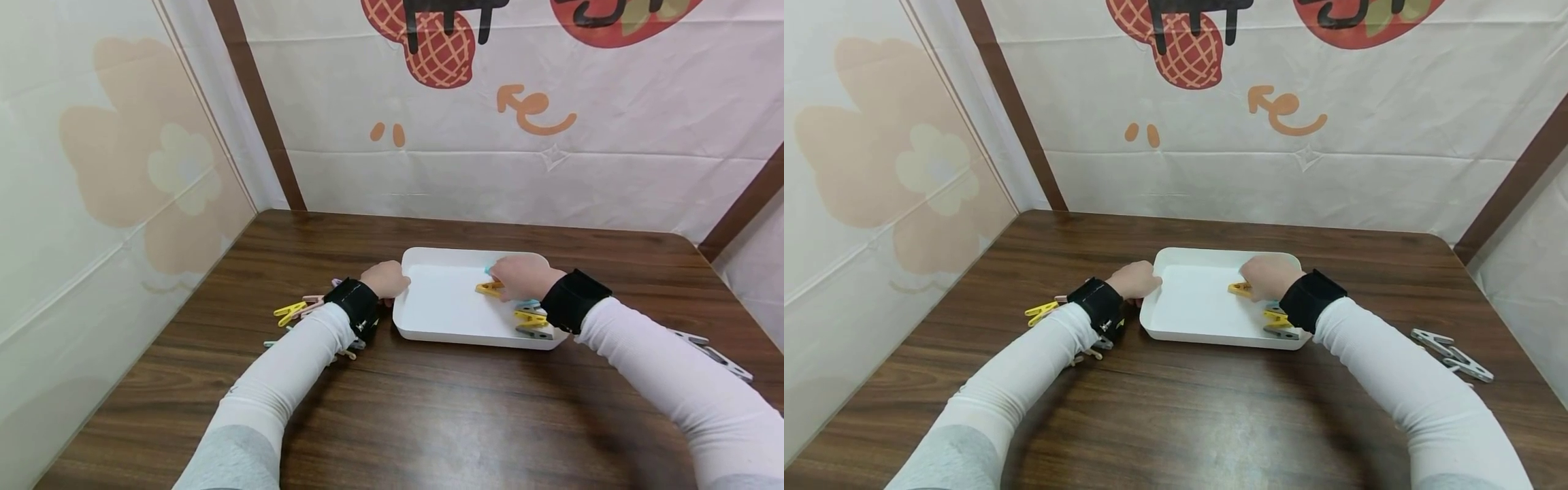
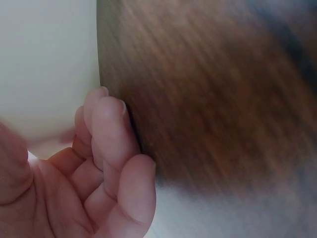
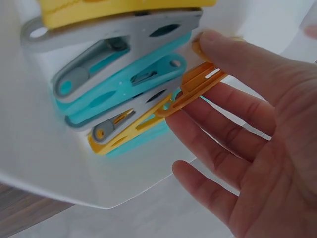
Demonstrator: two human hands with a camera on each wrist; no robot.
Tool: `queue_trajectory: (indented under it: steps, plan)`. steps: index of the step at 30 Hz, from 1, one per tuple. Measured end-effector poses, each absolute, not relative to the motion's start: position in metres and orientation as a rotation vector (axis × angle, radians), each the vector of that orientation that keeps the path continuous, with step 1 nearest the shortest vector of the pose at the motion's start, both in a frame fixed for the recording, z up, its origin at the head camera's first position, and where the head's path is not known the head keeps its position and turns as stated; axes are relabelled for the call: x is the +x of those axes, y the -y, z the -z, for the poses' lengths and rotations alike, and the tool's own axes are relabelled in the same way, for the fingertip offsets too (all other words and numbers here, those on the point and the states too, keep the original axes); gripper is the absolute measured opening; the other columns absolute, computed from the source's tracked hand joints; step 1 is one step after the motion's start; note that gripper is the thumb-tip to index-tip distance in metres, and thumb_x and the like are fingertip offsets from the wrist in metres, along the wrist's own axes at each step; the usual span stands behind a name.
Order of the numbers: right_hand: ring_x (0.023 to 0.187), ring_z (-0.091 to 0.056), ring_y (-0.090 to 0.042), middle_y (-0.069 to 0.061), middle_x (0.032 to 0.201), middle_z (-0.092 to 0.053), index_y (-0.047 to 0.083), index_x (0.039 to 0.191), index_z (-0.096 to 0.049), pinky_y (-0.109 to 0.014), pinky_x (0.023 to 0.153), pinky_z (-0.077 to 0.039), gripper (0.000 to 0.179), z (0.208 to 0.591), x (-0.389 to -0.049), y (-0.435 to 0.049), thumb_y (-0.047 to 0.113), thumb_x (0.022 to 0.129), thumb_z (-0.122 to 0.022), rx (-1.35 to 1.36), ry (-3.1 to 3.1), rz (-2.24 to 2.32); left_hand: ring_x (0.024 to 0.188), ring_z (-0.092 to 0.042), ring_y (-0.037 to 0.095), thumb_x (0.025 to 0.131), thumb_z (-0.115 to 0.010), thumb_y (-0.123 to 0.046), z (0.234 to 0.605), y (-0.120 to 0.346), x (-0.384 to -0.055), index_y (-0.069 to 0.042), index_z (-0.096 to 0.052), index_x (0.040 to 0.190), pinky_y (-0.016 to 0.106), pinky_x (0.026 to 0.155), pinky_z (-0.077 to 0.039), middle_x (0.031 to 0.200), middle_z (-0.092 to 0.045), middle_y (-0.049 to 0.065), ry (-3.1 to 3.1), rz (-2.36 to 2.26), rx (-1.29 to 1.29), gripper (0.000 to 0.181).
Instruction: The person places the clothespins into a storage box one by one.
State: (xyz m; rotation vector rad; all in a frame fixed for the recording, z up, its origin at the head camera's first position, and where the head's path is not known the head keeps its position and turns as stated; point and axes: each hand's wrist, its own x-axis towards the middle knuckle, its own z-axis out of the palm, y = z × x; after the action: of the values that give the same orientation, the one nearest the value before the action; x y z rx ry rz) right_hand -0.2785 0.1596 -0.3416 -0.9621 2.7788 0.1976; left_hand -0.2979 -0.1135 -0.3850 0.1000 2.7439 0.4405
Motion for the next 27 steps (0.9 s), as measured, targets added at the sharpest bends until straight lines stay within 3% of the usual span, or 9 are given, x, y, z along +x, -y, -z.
queue_trajectory:
  steps: [15, 27]
  plan:
    - [0.067, -0.045, -0.018, -0.002, 0.071, -0.051, 0.009, 0.077, -0.057, -0.032, 0.064, -0.042, 0.025, 0.34, -0.278, -0.168, 0.024, 0.086, -0.075, -0.917, -2.82, -0.136, 0.051, -0.06, 0.021, 0.1, -0.045, -0.028, 0.381, 0.112, -0.295, -0.005, -0.062, 0.088, 0.032, 0.049, -0.047, 0.06, -0.064, 0.009, -2.745, -0.445, 0.108, 0.032]
    - [0.077, -0.056, -0.02, -0.007, 0.09, -0.063, 0.002, 0.101, -0.067, -0.038, 0.068, -0.05, 0.029, 0.311, -0.266, -0.188, 0.027, 0.087, -0.073, -0.87, -2.888, -0.011, 0.051, -0.061, 0.021, 0.1, -0.045, -0.026, 0.379, 0.111, -0.295, -0.005, -0.062, 0.086, 0.032, 0.049, -0.047, 0.059, -0.063, 0.009, -2.742, -0.447, 0.109, 0.031]
